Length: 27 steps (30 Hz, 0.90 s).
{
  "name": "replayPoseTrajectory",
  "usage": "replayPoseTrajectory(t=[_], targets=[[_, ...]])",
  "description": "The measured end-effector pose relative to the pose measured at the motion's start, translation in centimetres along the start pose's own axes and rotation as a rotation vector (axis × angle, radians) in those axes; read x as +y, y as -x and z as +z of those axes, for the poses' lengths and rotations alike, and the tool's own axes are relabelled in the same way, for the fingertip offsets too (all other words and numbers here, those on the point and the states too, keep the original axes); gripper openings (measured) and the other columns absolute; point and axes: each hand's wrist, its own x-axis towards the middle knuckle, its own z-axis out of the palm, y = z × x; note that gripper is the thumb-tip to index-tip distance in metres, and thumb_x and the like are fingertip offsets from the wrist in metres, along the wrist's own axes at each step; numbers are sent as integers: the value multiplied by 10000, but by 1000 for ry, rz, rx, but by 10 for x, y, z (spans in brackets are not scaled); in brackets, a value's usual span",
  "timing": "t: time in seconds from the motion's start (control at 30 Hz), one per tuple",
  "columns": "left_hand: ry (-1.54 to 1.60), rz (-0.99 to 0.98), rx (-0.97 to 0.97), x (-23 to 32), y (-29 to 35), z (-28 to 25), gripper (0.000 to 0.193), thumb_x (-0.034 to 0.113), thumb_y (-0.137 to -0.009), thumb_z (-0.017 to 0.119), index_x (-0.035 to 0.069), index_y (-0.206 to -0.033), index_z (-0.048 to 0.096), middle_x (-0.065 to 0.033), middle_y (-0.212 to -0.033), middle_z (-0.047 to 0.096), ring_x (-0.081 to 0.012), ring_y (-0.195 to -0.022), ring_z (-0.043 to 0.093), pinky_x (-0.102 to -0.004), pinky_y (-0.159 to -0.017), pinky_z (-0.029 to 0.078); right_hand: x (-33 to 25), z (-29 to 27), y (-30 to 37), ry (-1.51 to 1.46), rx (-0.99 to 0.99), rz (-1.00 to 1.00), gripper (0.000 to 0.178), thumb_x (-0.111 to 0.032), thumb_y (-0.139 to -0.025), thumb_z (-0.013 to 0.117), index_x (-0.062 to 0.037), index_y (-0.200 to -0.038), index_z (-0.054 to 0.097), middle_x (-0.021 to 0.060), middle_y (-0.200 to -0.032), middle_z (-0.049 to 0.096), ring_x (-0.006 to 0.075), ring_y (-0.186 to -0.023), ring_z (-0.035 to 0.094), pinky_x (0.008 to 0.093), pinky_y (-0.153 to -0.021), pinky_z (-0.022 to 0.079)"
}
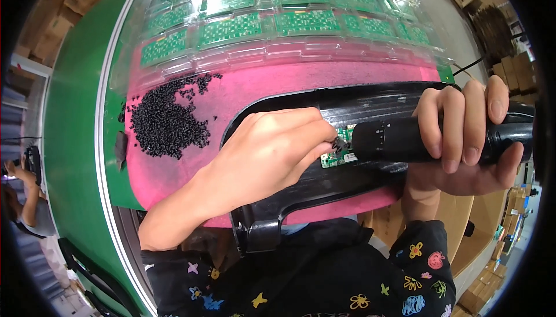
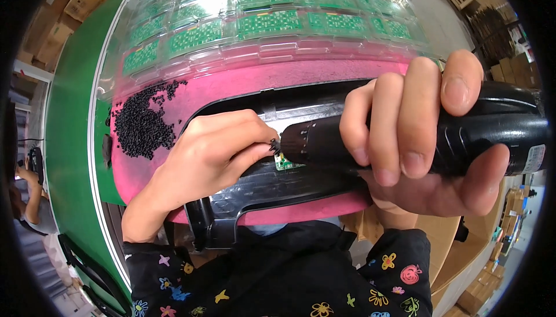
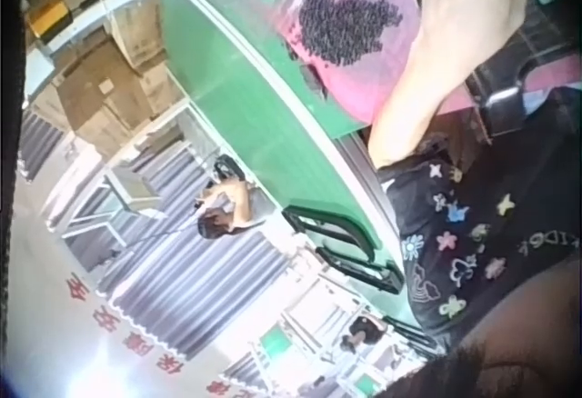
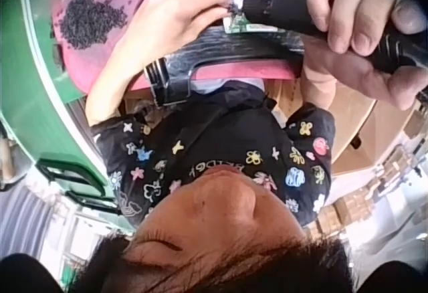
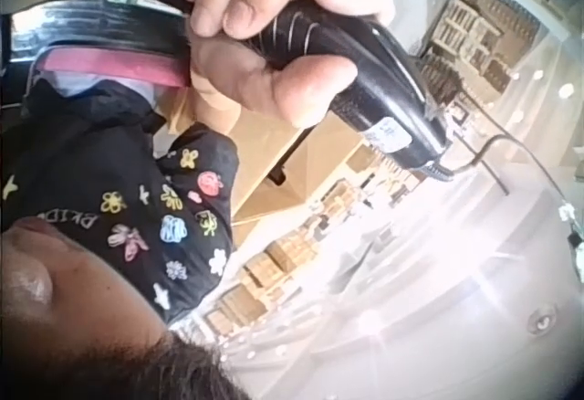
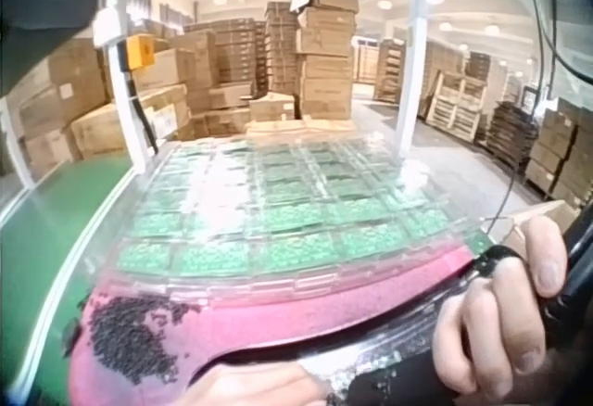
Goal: Assembling a circuit board into a plastic housing using an electric screwdriver.
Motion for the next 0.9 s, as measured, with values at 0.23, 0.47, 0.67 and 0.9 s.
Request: replayPoseTrajectory(t=[0.23, 0.47, 0.67, 0.9], targets=[[95, -82, -82, 0, -4, 2, 126, 23, -808, 708, -11, -887, 616, -140, -772, 600, -334, -692, 614, -386, -599, 483, -29, -11, 4, 61, 38, 17, 314, -310, -892, 613, -75, -983, 426, -26, -649, 515, 75, -491, 524, 220, -498, 444], [-83, -183, -141, 6, -9, 2, 72, 33, -880, 628, -11, -911, 580, -153, -813, 570, -361, -743, 595, -402, -651, 471, -41, -30, 12, 460, 102, 131, 386, -368, -858, 636, -48, -962, 447, -5, -611, 474, 91, -425, 424, 242, -439, 371], [-92, -225, -136, 9, -10, 2, 81, 29, -885, 616, -3, -914, 547, -146, -840, 553, -352, -776, 585, -399, -674, 463, -36, -30, 19, 445, 154, 133, 411, -393, -846, 647, -55, -971, 448, -6, -615, 476, 91, -426, 421, 248, -446, 374], [-129, -229, -151, 4, -4, 2, 121, 42, -864, 641, 16, -930, 543, -135, -840, 550, -350, -776, 589, -408, -661, 464, -22, -34, 21, 429, 116, 181, 404, -400, -837, 660, -74, -932, 442, -14, -611, 463, 80, -424, 390, 248, -451, 375]])
